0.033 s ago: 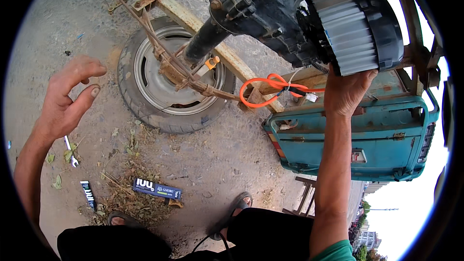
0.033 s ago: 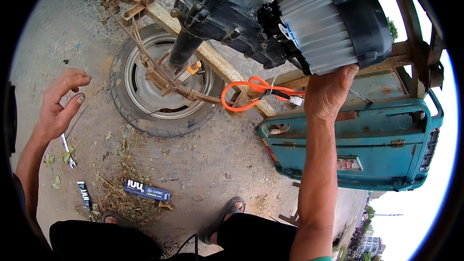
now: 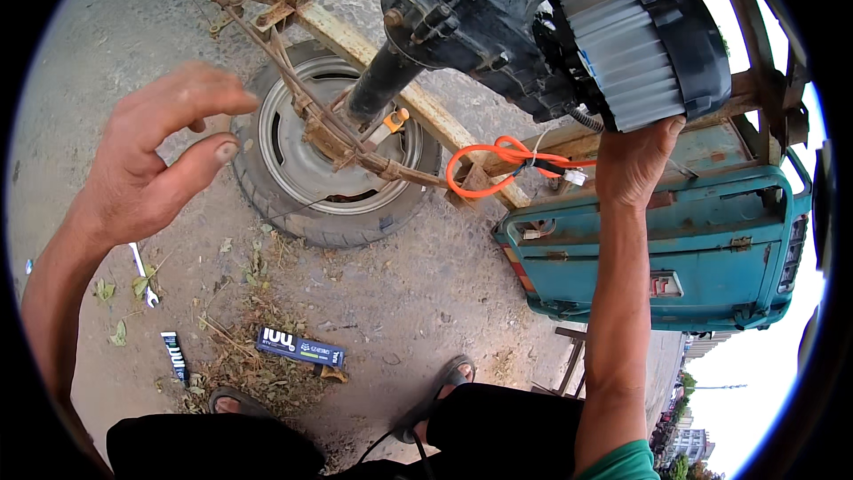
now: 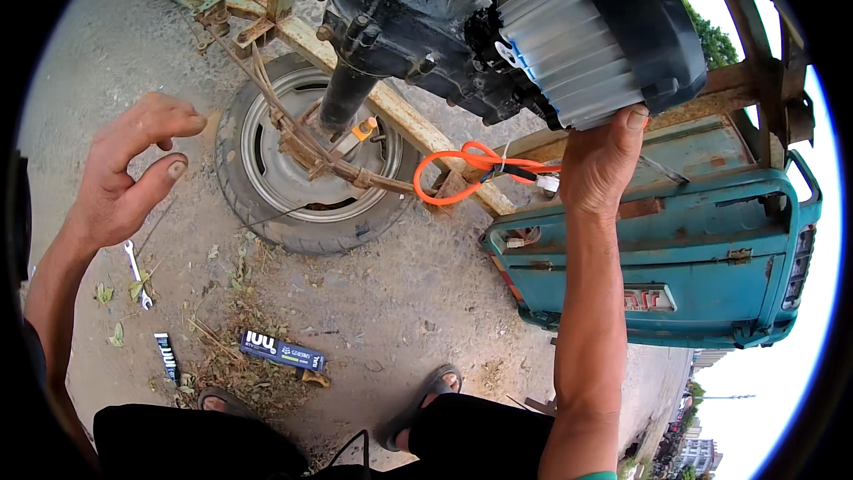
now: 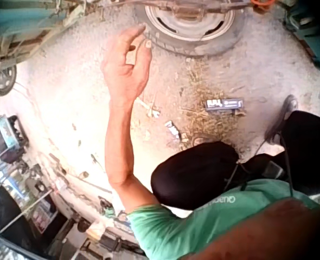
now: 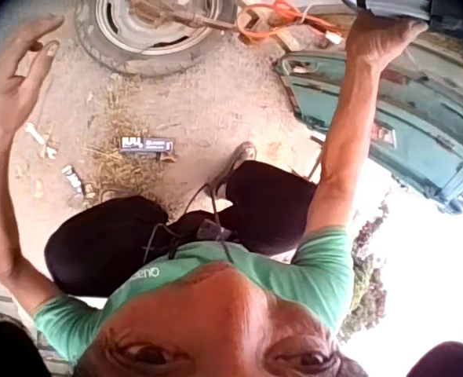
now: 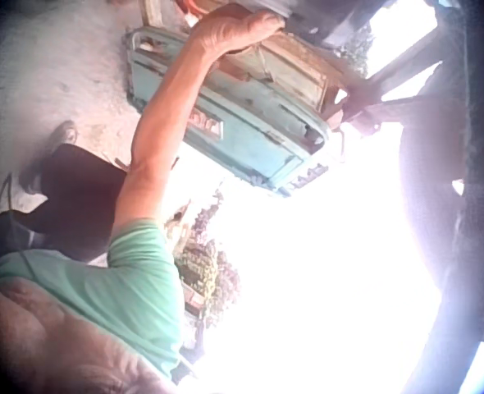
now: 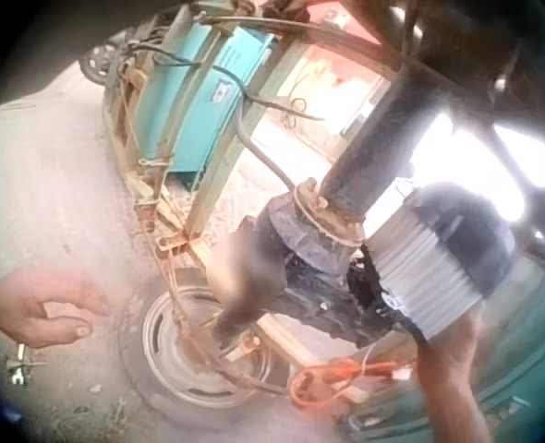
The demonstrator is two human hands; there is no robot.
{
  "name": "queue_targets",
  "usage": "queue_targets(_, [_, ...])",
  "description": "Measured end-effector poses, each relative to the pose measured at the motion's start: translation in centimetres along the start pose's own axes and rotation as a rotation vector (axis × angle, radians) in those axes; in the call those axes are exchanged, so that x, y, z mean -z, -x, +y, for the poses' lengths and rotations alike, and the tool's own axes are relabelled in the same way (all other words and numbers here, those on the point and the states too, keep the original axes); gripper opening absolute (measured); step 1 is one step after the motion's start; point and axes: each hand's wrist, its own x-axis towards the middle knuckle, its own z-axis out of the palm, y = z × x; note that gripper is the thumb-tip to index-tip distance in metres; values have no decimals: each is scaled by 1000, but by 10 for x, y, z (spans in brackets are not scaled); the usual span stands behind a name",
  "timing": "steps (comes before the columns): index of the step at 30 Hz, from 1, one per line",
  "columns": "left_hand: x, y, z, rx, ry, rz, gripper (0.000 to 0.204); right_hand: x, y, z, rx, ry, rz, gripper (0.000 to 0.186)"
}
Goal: The person applies grease from a tube to the inner surfaces of a vehicle's wheel hub assembly. After greasing, the person picks up an electric motor and positions it against the hub, aligning it for installation.
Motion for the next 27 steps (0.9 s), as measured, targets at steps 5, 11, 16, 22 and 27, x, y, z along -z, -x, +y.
queue_targets(5, [-34,-118,108,-259,86,126,33,21,-3,0,-32,10,-55,80])
queue_targets(11, [-75,-147,123,-29,176,302,35,8,-5,0,19,58,-65,72])
queue_targets(16, [-86,-159,123,0,153,340,36,6,-5,-7,-3,326,41,80])
queue_targets(22, [-86,-142,128,87,272,217,33,-5,-2,-11,64,275,89,74])
queue_targets(27, [-88,-134,127,14,285,211,30,-2,-5,-6,85,343,124,75])
